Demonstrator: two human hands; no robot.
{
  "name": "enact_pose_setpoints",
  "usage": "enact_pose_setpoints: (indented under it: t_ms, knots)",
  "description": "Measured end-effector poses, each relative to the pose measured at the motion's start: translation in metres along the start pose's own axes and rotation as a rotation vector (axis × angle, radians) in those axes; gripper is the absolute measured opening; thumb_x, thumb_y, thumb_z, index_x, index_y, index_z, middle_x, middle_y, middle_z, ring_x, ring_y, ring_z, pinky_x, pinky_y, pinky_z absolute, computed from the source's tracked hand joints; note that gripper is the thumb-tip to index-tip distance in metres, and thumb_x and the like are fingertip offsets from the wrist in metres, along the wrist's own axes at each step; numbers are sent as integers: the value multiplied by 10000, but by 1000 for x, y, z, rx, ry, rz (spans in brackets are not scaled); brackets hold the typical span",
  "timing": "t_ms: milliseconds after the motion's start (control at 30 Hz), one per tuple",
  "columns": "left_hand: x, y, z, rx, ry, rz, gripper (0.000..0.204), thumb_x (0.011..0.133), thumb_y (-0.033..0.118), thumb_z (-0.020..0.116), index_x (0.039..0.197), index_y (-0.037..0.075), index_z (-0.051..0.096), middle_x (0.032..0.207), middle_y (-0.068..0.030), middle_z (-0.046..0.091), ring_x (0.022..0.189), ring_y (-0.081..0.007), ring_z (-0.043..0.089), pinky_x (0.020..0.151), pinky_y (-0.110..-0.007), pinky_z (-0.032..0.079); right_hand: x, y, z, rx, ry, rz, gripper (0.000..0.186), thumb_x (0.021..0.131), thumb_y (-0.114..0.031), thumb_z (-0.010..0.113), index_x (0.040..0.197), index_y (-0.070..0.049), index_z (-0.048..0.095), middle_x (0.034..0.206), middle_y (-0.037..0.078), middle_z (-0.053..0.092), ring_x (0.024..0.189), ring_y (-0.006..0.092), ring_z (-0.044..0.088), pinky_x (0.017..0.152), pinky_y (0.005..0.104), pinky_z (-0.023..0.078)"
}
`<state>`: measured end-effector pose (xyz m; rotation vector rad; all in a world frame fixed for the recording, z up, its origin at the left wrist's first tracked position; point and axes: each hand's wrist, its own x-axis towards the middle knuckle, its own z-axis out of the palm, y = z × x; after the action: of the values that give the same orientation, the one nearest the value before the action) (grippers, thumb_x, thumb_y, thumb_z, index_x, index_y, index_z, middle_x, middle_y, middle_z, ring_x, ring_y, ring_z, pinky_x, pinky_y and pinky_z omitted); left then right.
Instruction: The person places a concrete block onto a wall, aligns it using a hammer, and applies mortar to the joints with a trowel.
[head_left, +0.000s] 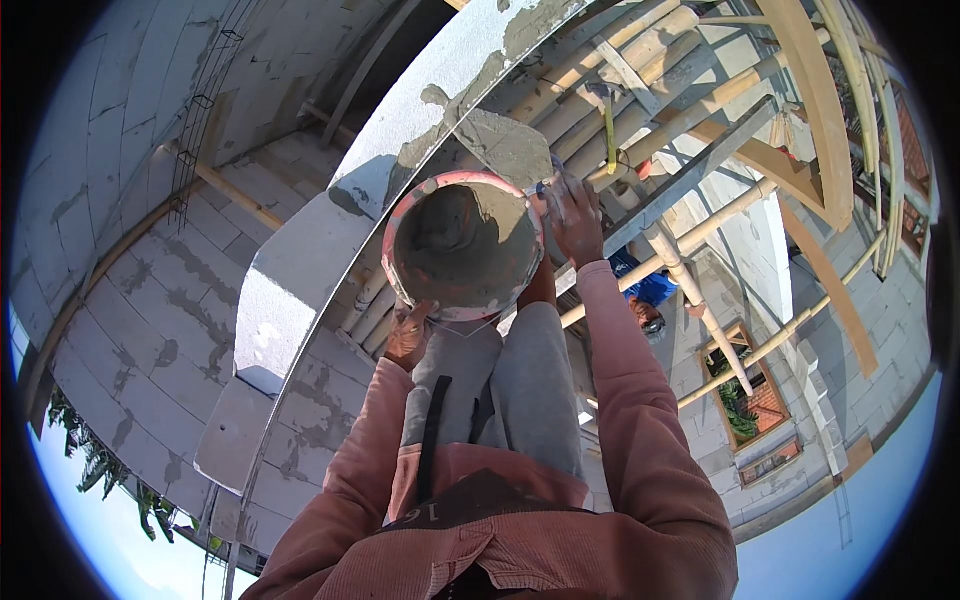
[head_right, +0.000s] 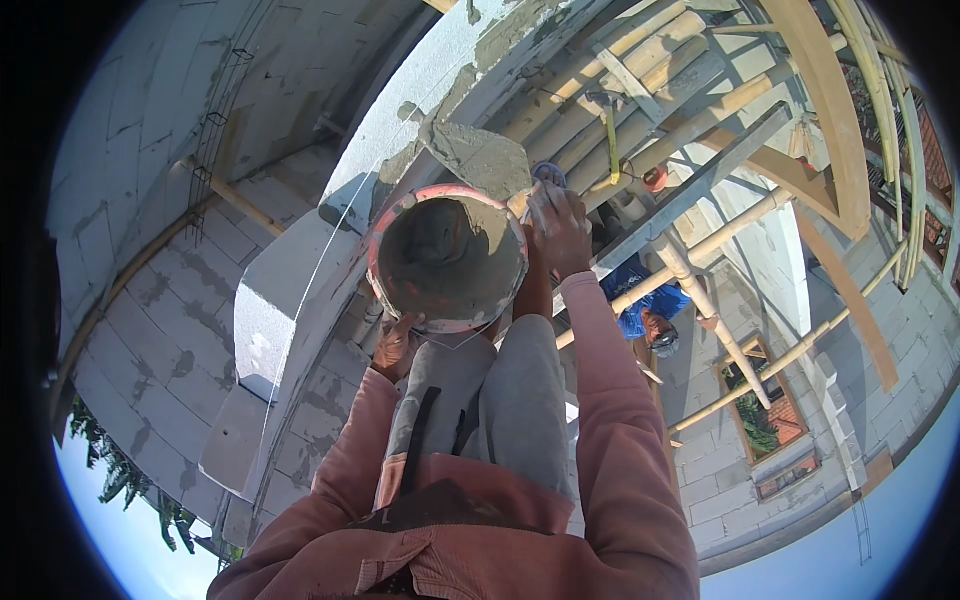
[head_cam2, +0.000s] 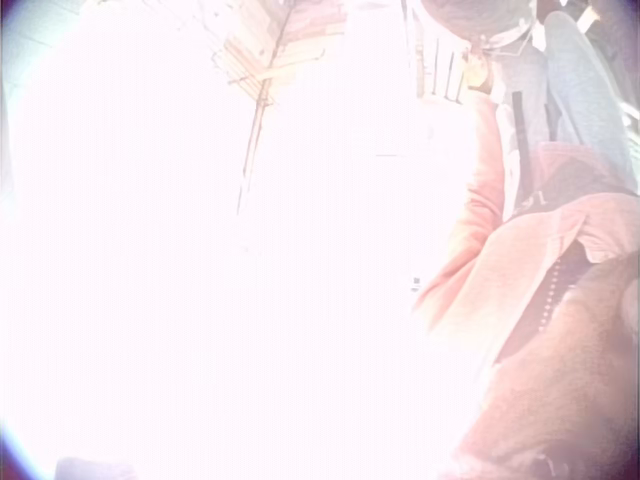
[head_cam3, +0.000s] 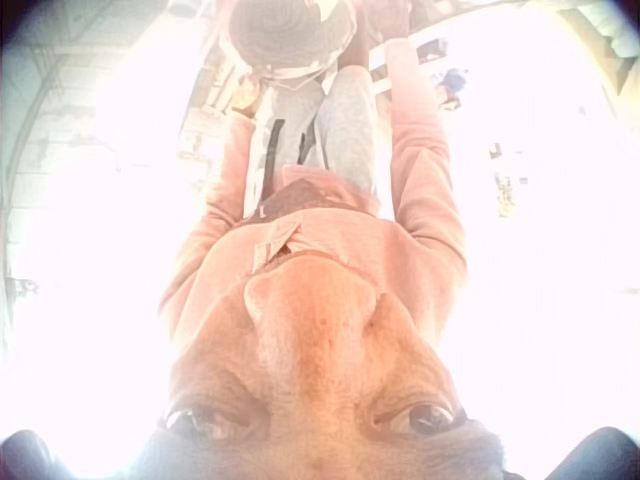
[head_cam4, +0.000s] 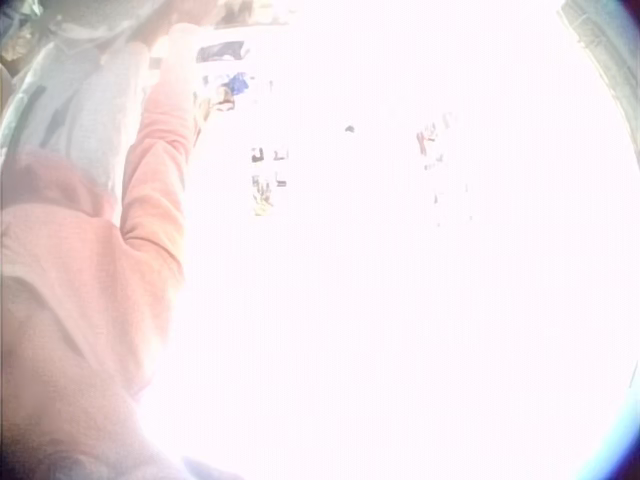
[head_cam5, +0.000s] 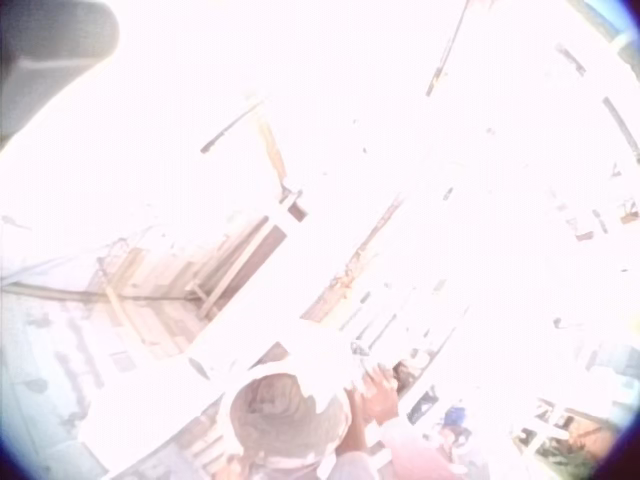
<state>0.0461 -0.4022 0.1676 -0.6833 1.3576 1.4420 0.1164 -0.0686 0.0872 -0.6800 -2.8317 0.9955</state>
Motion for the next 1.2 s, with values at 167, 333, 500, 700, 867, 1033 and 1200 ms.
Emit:
enact_pose_setpoints:
  t_ms: [167, 333, 500, 700, 867, 1033, 1200]
  knots:
    - [-14, 5, -12, -56, 28, -64, 462, 924, 121, 607, 1356, 96, 444, 1269, -84, 570, 1155, -260, 593, 946, -456, 535, -28, -17, -8, 156, -191, -93, 556, 783, -48, 630, 1329, -14, 537, 1282, 181, 542, 1127, 411, 520, 978, 472, 446]
    - [-12, -18, -34, -19, -21, -46, 437, 924, 157, 606, 1327, 76, 460, 1234, -45, 578, 1083, -189, 592, 915, -372, 531, -19, -35, -11, 256, -104, -55, 397, 899, -121, 666, 1252, 26, 561, 1229, 200, 574, 1070, 445, 571, 935, 448, 488]
    - [-39, -50, -57, -237, 87, -46, 547, 923, 154, 640, 1415, 128, 402, 1332, -76, 548, 1186, -272, 580, 981, -490, 521, -12, -38, 41, -34, -102, -544, 228, 870, -103, 665, 1056, 30, 652, 1290, 128, 549, 1199, 339, 506, 974, 473, 466]
    - [-60, -77, -72, -332, 215, -127, 567, 881, 121, 646, 1401, 143, 421, 1317, -67, 549, 1179, -270, 573, 978, -494, 510, -33, -10, 96, -6, -267, -410, 379, 792, -62, 646, 1171, -79, 636, 1258, 131, 550, 1136, 361, 531, 979, 469, 466]
    - [-62, -69, -69, -236, 222, -130, 593, 819, 183, 667, 1371, 154, 452, 1259, -47, 567, 1105, -235, 583, 965, -458, 480, -54, -2, 30, 58, -361, -308, 482, 786, -88, 667, 1263, -83, 595, 1228, 126, 558, 1120, 374, 536, 929, 454, 502]
    - [-40, -52, -39, 122, 194, -87, 550, 859, 146, 632, 1372, 65, 450, 1268, -60, 581, 1131, -210, 570, 995, -380, 449, -85, -31, -66, 126, -515, -62, 424, 850, -165, 650, 1253, -55, 583, 1118, 130, 598, 937, 377, 631, 793, 457, 542]
    - [-12, -41, 16, 357, 46, 93, 550, 902, 96, 569, 1423, 28, 405, 1310, -82, 562, 1205, -194, 517, 1016, -323, 404, -90, -58, -76, -111, -712, 141, 407, 875, -225, 622, 1215, -12, 559, 1065, 181, 608, 807, 395, 677, 667, 453, 569]
